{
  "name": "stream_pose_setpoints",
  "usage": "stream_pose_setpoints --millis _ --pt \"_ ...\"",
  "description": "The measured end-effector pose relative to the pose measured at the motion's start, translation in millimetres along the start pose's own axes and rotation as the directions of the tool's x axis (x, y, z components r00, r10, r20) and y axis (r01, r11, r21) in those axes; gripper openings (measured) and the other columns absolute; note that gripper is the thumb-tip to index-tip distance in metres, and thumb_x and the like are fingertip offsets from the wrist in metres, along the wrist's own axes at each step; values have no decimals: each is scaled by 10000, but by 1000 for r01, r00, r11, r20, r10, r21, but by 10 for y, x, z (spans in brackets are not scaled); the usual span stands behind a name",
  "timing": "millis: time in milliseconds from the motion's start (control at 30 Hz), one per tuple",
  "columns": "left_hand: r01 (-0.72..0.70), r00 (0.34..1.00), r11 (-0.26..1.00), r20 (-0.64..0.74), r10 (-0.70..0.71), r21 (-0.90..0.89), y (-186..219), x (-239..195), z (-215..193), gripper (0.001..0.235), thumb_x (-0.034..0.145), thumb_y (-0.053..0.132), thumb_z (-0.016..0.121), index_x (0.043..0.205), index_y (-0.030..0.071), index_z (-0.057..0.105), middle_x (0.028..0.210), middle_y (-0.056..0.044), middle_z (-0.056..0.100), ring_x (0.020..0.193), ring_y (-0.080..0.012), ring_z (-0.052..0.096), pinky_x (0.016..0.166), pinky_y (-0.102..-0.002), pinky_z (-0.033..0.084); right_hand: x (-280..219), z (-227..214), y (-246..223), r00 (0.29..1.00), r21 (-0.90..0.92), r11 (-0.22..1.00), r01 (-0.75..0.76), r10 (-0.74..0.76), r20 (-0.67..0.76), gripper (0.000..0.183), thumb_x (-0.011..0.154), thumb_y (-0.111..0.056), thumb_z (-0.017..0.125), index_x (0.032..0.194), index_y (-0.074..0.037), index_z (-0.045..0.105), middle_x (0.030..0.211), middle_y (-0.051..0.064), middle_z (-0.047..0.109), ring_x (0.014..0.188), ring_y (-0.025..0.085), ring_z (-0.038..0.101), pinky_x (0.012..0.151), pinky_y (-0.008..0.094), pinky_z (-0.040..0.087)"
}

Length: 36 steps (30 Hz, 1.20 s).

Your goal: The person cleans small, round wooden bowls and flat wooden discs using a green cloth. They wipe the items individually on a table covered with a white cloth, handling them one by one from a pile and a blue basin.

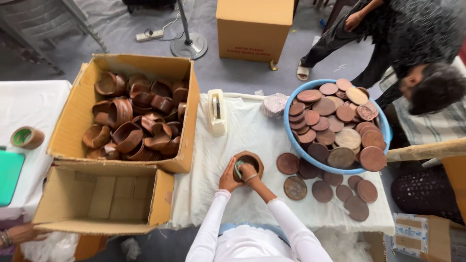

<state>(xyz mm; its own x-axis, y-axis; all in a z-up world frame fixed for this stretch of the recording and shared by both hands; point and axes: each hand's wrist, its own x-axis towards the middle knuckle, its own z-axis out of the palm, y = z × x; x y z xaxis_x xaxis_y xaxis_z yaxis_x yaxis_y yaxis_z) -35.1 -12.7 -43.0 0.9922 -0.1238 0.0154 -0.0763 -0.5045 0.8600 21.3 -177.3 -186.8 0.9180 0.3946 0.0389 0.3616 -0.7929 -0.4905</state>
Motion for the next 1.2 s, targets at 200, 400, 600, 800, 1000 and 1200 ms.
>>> stream_pose_setpoints --millis 200,400,600,800,1000,1200 --pt "53 997 993 49 -58 107 102 -13 -76 1376 458 406 995 1603 152 276 1671 -20 315 1453 -254 439 1130 -446 429 330 -191 -87 983 -488 861 -147 181 23 116 800 -133 765 906 -87 752 951 141 763 887 264 755 695 371 605" --pt "92 990 974 90 -112 205 171 -4 -111 1384 480 471 986 1623 216 248 1688 53 291 1464 -228 432 1150 -632 316 163 -561 -335 868 -501 856 -129 342 361 313 855 -356 739 997 -77 765 1018 148 756 958 260 748 802 360 593" --pt "98 988 978 102 -118 185 89 31 -52 1385 486 463 983 1616 220 219 1691 43 260 1482 -216 397 1130 -603 355 311 -263 -259 686 663 366 -653 656 313 618 1059 -557 509 1368 -23 482 1235 215 607 1103 384 689 917 414 577" --pt "60 994 990 88 -71 131 -129 33 47 1345 514 410 966 1628 235 233 1703 58 267 1486 -207 405 1109 -553 403 369 340 -135 560 821 162 -547 800 215 718 1002 -552 436 1477 -16 385 1360 270 565 1145 392 671 883 487 609" --pt "94 990 980 88 -111 177 74 13 -56 1346 494 403 983 1615 254 252 1673 85 305 1439 -201 451 1119 -568 376 -26 -306 -176 882 32 943 -331 298 364 541 1042 -518 487 1274 -57 650 1149 264 740 1044 427 706 912 486 546" --pt "71 995 985 59 -81 156 7 -5 -10 1371 459 409 991 1609 227 267 1671 62 321 1436 -217 462 1107 -553 403 107 -1172 -747 718 -309 944 118 134 683 424 840 -347 730 1206 -139 681 1172 157 699 1078 341 693 918 438 553"
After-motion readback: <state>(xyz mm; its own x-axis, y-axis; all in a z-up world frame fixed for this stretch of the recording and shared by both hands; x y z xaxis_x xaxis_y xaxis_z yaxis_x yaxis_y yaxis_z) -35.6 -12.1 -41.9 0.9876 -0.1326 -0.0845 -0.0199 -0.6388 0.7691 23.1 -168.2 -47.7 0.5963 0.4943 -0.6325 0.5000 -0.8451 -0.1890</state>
